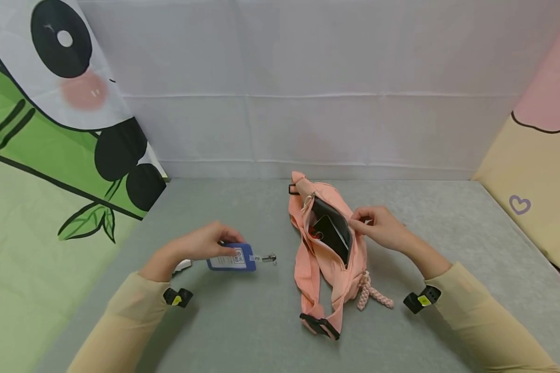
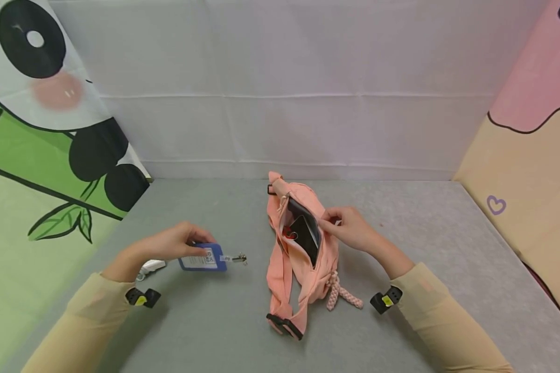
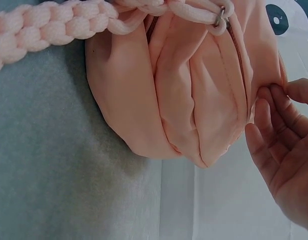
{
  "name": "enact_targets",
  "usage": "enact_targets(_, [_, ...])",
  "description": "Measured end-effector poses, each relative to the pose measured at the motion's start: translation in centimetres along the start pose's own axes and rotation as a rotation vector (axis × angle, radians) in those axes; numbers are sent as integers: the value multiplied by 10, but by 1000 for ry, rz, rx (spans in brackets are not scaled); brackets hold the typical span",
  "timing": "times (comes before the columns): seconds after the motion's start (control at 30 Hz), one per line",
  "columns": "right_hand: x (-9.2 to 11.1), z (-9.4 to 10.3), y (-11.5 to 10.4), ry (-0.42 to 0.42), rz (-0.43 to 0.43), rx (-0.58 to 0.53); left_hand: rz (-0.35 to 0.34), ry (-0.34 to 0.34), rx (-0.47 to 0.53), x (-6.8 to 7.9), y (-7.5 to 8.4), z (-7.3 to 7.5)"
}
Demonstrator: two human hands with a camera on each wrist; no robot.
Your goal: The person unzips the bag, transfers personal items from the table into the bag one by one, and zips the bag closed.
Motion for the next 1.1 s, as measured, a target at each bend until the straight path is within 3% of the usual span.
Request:
enact_targets(0.3, [-1,-2,-4,-10,-2,-5,1,61,-47,-34,20,9])
enact_targets(0.7, [1,-4,-12,-11,-17,-15,-181,206,-51,-74,47,18])
enact_targets(0.97, [0,-5,-13,-21,16,-11,-269,212,-49,-95,64,25])
enact_targets(1.1, [0,-6,-13,-20,27,1,-298,207,-104,-105,73,28])
Point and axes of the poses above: each hand's wrist, its own x-axis away from the middle knuckle, its own z-axis out of the back of the hand, y = z × x, the point moved 2 cm from there along -x, towards the middle knuckle, and after that the axes turned 14 degrees about -x, right-handed, at the moved point
